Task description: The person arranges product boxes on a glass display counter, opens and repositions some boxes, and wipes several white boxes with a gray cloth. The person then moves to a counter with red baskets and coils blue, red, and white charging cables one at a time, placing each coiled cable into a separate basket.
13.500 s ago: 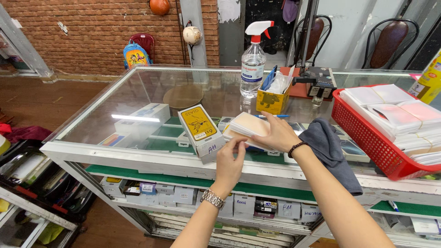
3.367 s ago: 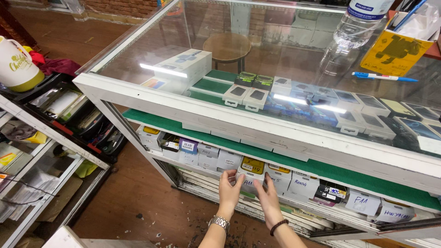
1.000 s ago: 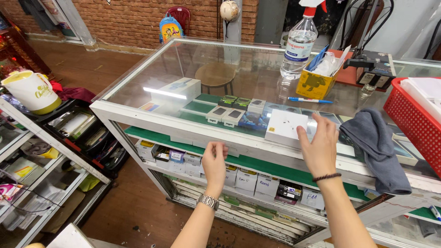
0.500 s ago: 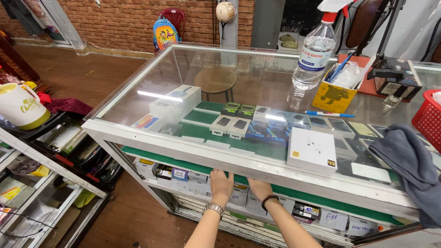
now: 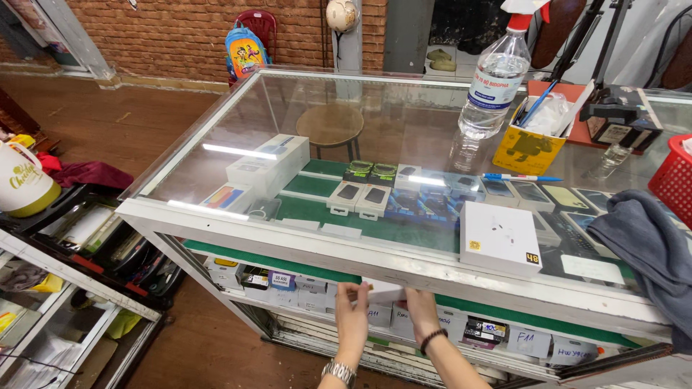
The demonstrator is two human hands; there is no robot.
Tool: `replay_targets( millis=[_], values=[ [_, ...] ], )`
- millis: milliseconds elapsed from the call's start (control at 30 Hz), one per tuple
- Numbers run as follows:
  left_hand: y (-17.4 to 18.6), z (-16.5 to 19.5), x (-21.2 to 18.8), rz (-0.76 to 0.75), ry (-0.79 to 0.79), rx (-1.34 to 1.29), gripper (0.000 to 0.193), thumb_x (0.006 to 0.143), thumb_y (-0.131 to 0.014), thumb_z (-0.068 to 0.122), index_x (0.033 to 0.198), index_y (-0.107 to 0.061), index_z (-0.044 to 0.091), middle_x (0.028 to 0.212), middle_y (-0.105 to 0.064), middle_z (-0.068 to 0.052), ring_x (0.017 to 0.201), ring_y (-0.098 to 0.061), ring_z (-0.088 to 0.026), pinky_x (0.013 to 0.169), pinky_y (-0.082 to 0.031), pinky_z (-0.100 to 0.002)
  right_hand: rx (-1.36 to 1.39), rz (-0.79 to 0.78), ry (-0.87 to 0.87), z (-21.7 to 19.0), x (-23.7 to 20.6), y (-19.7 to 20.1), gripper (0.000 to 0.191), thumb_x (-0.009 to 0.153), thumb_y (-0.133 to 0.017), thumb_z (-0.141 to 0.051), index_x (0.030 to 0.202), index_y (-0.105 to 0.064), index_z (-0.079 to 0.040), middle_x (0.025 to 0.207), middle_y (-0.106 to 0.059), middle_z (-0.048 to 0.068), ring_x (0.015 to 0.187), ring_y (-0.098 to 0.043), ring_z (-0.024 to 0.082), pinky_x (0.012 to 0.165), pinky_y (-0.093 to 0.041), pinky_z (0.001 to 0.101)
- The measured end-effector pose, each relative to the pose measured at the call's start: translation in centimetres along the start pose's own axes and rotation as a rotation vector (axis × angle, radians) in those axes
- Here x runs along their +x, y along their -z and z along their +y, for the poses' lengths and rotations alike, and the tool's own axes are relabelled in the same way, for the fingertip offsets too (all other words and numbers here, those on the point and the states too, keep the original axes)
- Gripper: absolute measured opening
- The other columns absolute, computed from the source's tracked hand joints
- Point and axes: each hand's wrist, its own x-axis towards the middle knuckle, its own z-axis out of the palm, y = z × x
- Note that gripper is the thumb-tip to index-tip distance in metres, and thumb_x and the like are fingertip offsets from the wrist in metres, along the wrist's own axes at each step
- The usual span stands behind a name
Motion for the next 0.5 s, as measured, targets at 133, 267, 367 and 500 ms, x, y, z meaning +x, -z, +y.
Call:
replay_targets(
  millis=[133, 267, 367, 500],
  values=[
    [2.0, -0.5, -5.0, 0.34, -0.26, -0.204, 0.038, 0.103, -0.051, 0.027, 0.13, -0.052, 0.0, 0.125, -0.055, -0.017, 0.119, -0.053, -0.026, 0.105, -0.042, -0.041, -0.108, -0.263, -0.076, 0.0, -6.0, 1.3, 0.055, 0.095, -0.06, -0.02, 0.148, -0.048, -0.017, 0.124, -0.066, 0.013, 0.101, -0.066, 0.019, 0.081, -0.06, 0.0357],
    [4.1, 2.7, -10.4, 0.337, -0.486, -0.279, 0.053, 0.1, -0.042, 0.018, 0.149, -0.037, -0.002, 0.149, -0.035, -0.018, 0.135, -0.043, -0.029, 0.109, -0.039, -0.043, -0.154, -0.546, 0.053, -3.2, -10.9, 1.5, 0.057, 0.095, -0.058, -0.019, 0.151, -0.047, -0.014, 0.122, -0.068, 0.012, 0.092, -0.065, 0.02, 0.078, -0.059, 0.033],
    [4.2, 7.4, -11.7, 0.294, -0.732, -0.318, 0.059, 0.1, -0.043, 0.015, 0.154, -0.031, -0.004, 0.161, -0.028, -0.019, 0.146, -0.038, -0.031, 0.116, -0.035, -0.042, -0.188, -0.602, 0.335, -8.0, -12.8, 2.2, 0.057, 0.097, -0.059, -0.02, 0.151, -0.045, -0.011, 0.127, -0.067, 0.009, 0.097, -0.064, 0.015, 0.082, -0.057, 0.031],
    [1.5, 14.1, -8.8, 0.173, -0.749, -0.282, 0.053, 0.103, -0.044, 0.014, 0.154, -0.038, -0.001, 0.159, -0.037, -0.019, 0.145, -0.041, -0.03, 0.12, -0.032, -0.041, -0.663, -0.276, 0.972, -14.5, -12.7, 3.7, 0.056, 0.097, -0.062, -0.027, 0.145, -0.051, -0.002, 0.131, -0.062, 0.011, 0.113, -0.06, 0.023, 0.096, -0.049, 0.0352]
  ],
)
